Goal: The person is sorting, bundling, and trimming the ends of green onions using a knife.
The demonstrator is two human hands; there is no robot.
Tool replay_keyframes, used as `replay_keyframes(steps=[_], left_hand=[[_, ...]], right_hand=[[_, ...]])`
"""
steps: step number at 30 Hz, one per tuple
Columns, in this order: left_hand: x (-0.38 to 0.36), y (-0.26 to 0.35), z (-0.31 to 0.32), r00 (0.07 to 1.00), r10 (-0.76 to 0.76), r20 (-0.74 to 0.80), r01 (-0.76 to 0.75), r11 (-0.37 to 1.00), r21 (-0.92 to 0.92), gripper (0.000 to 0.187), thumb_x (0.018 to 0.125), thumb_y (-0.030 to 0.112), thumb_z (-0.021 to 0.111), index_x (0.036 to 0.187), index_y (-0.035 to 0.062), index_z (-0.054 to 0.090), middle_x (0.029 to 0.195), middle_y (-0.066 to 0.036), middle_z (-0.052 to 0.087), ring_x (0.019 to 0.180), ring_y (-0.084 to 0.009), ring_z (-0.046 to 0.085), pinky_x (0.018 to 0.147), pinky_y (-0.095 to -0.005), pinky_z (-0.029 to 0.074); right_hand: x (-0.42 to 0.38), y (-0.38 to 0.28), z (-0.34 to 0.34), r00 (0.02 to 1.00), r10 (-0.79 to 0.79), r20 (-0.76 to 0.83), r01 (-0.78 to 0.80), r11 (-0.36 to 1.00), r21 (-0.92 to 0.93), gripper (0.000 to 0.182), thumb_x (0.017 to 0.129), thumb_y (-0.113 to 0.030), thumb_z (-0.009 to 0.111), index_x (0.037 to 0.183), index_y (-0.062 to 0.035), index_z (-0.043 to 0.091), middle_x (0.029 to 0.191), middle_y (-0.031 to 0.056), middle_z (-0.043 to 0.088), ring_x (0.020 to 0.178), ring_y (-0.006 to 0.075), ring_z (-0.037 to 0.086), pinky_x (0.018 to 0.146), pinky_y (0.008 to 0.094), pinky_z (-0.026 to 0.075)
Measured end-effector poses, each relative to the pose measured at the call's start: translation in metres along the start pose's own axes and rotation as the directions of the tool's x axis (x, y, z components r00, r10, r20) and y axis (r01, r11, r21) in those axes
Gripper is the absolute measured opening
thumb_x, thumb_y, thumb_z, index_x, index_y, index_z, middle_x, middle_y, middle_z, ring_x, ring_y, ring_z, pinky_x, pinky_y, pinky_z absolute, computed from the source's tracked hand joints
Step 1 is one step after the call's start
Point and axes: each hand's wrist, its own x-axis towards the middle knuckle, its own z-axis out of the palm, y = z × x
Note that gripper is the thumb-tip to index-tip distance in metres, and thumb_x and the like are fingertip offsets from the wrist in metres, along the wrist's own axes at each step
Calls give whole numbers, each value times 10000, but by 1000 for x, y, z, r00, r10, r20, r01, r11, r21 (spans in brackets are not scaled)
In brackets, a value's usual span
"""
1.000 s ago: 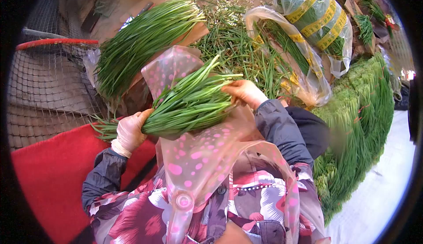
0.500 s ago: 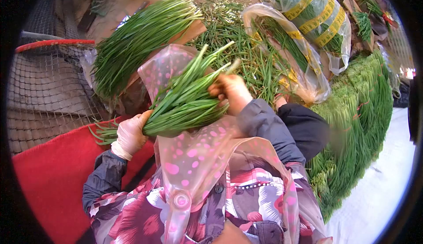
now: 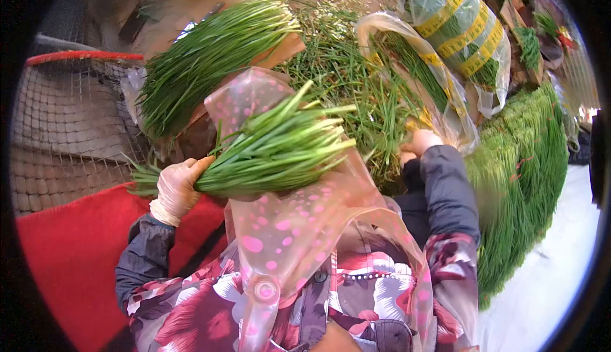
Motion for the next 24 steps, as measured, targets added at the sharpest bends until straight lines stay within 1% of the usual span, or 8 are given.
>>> replay_keyframes(steps=[1,3,5,7,10,15,22,24], left_hand=[[3,3,-7,1000,-18,-9,18,1000,6,447,678,73,668,1120,129,638,790,-86,614,718,-297,626,624,-390,493],[5,7,-17,991,131,-5,-127,973,195,452,674,78,629,1122,140,632,732,-68,562,648,-280,592,573,-390,458],[8,8,-22,983,183,-15,-173,950,260,448,691,81,598,1133,151,625,729,-48,549,629,-248,585,564,-370,451],[11,10,-26,962,271,-35,-240,900,363,421,707,94,584,1121,154,629,731,-34,545,624,-219,584,562,-359,449],[9,14,-39,944,316,-96,-251,875,413,428,717,115,573,1138,157,631,756,-19,553,640,-197,571,579,-342,456],[2,1,-21,957,263,-125,-190,890,416,489,708,131,563,1193,150,619,808,-21,571,689,-205,569,633,-345,463],[-5,-6,3,964,248,-91,-202,913,354,505,695,119,580,1197,150,614,789,-19,562,689,-203,571,619,-343,440],[-4,-5,3,964,250,-89,-204,913,355,495,692,122,585,1185,149,619,780,-18,556,682,-205,566,618,-345,434]], right_hand=[[0,-16,-3,991,-31,130,94,858,-506,476,802,-256,714,1179,8,593,876,161,684,887,296,668,836,374,513],[0,-83,-30,999,-30,23,28,995,92,723,694,-379,764,1302,-63,532,1105,188,651,1062,311,616,961,384,451],[3,-131,-20,783,-600,-164,621,733,278,769,664,-362,775,1339,-113,503,1225,175,593,1189,340,533,1018,391,407],[8,-175,0,550,-827,-121,824,560,-88,841,647,-373,785,1379,-133,448,1307,154,542,1267,404,440,1070,457,343],[-7,-196,20,531,-847,5,846,530,58,927,632,-426,797,1415,-142,391,1383,175,468,1367,430,282,1108,573,211],[-50,-176,48,630,-772,-83,764,599,239,813,733,-434,741,1345,5,436,1227,224,571,1169,363,528,1021,434,387],[-60,-151,60,776,-628,-55,567,658,496,859,757,-473,729,1379,19,398,1372,220,458,1288,334,434,1077,375,346],[-45,-152,57,714,-682,-159,700,696,159,913,716,-513,746,1387,-3,395,1400,215,431,1314,336,400,1089,374,329]])
